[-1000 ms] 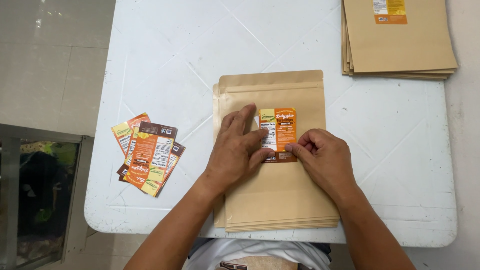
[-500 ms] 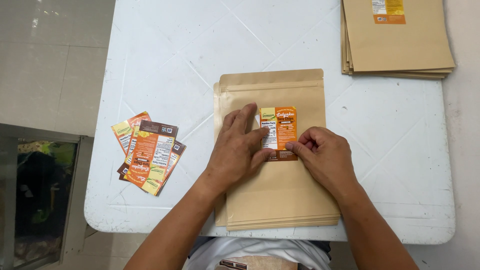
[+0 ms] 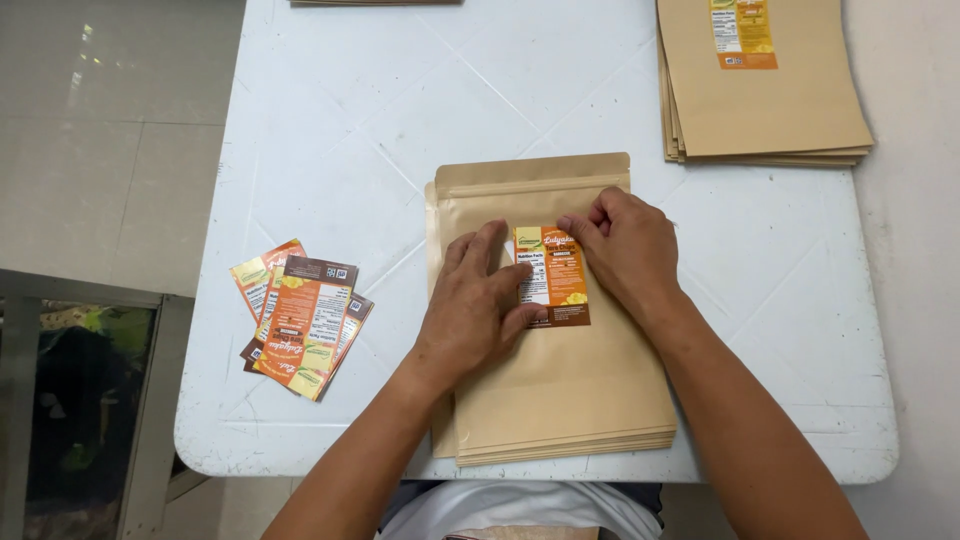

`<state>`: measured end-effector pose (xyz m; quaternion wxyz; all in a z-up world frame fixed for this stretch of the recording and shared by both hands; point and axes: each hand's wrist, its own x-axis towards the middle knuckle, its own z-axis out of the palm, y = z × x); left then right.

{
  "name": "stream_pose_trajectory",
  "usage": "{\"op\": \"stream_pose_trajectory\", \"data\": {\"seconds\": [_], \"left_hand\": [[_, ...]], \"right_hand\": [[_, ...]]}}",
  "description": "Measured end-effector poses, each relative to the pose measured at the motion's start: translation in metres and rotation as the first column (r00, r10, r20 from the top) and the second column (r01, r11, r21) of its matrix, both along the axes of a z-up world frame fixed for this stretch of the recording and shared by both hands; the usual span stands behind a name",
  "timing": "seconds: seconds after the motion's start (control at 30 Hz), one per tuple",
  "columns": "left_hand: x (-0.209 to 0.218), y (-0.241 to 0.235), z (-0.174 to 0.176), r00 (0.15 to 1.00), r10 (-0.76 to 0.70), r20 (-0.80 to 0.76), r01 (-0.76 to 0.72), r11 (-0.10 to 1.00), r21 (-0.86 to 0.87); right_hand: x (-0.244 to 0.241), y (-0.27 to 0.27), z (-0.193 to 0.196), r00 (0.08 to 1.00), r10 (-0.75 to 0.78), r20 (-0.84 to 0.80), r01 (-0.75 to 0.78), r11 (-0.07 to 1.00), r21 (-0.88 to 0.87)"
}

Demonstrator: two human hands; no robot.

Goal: Peeling adhesive labels from a sheet and sticking them onto brown paper packaging bags.

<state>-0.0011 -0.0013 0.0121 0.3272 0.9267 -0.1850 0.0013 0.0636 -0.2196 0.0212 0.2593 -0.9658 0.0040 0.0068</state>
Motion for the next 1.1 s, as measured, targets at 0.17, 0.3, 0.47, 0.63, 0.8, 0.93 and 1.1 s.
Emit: {"op": "stream_pose_trajectory", "data": {"seconds": [0.17, 0.3, 0.47, 0.63, 0.8, 0.93, 1.1], "left_hand": [[0.002, 0.002, -0.008, 1.000, 0.007, -0.011, -0.007, 0.999, -0.034], [0.005, 0.006, -0.010, 0.998, 0.030, -0.054, -0.037, 0.990, -0.134], [0.008, 0.008, -0.008, 0.995, 0.080, -0.053, -0.088, 0.982, -0.169], [0.017, 0.002, -0.008, 0.970, 0.219, -0.105, -0.232, 0.964, -0.133], [0.022, -0.014, -0.002, 0.955, 0.276, -0.111, -0.288, 0.951, -0.110], [0.021, -0.026, 0.027, 0.916, 0.316, -0.246, -0.349, 0.931, -0.105], [0.031, -0.031, 0.025, 0.819, 0.414, -0.397, -0.476, 0.877, -0.068]], "right_hand": [[0.005, -0.013, -0.020, 0.992, 0.020, 0.127, -0.028, 0.998, 0.059], [0.000, -0.022, -0.024, 0.975, 0.047, 0.217, -0.071, 0.992, 0.106], [-0.016, -0.020, -0.026, 0.961, 0.106, 0.256, -0.145, 0.979, 0.141], [-0.021, -0.017, -0.022, 0.937, 0.132, 0.324, -0.196, 0.965, 0.172], [-0.025, -0.016, -0.024, 0.885, 0.225, 0.407, -0.336, 0.914, 0.227], [-0.025, -0.014, -0.017, 0.906, 0.206, 0.369, -0.316, 0.909, 0.270], [-0.025, -0.016, -0.013, 0.916, 0.225, 0.331, -0.335, 0.883, 0.327]]}}
